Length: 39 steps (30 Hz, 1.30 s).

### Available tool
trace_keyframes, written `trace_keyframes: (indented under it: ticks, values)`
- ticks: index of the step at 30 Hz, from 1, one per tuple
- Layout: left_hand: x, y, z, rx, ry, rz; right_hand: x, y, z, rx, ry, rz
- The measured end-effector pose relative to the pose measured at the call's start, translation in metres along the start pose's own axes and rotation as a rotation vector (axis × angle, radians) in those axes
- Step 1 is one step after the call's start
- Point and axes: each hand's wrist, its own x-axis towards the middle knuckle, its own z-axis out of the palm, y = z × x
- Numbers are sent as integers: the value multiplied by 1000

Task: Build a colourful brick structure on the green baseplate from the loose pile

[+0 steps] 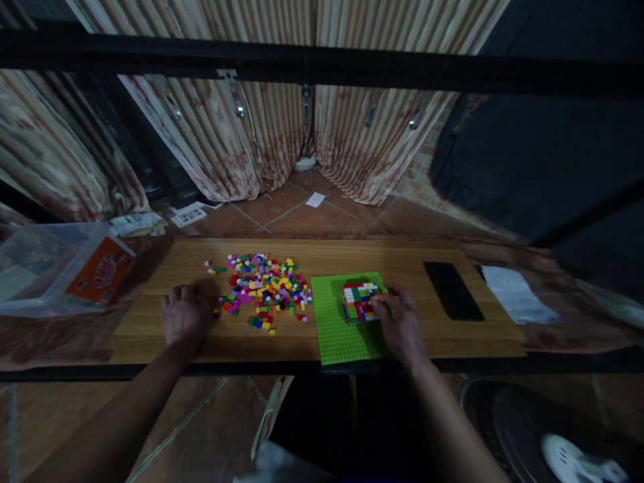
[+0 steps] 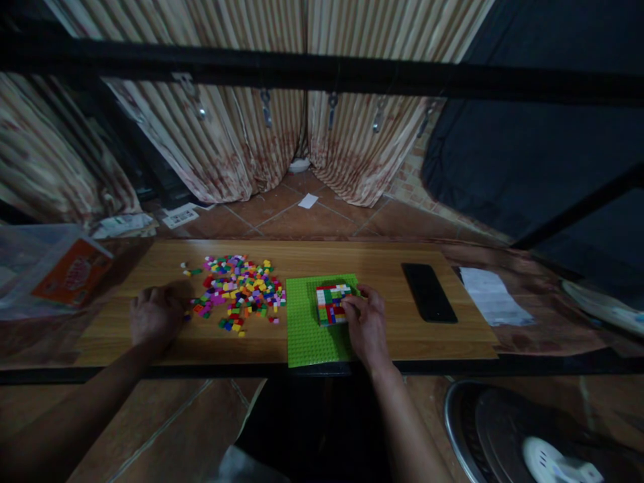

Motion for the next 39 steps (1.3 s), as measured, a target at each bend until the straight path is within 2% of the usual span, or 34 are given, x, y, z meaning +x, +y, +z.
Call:
trace_keyframes:
  ticks: [8,14,18,29,33,35,37,39]
  values:
    - [1,-1,1,33,-1,34,5,10,6,229,35,147]
    - [2,-1,1,58,-5,33,6,10,16,474,49,376]
    - [2,-1,1,56,5,45,8,5,17,493,69,398]
    - [2,-1,1,24,5,29,-2,8,15,442,80,298]
    - [1,3,-3,20,-9,5,-17,-13,8,191,187,176]
    - [0,5,-5,21,-21,-9,-26,-32,10,148,139,53]
    - [0,6,-5,17,-26,-25,-36,-52,19,156,-21,-64]
    - [0,6,-4,15,-24,-35,-44,-67,33,139,-123,-132]
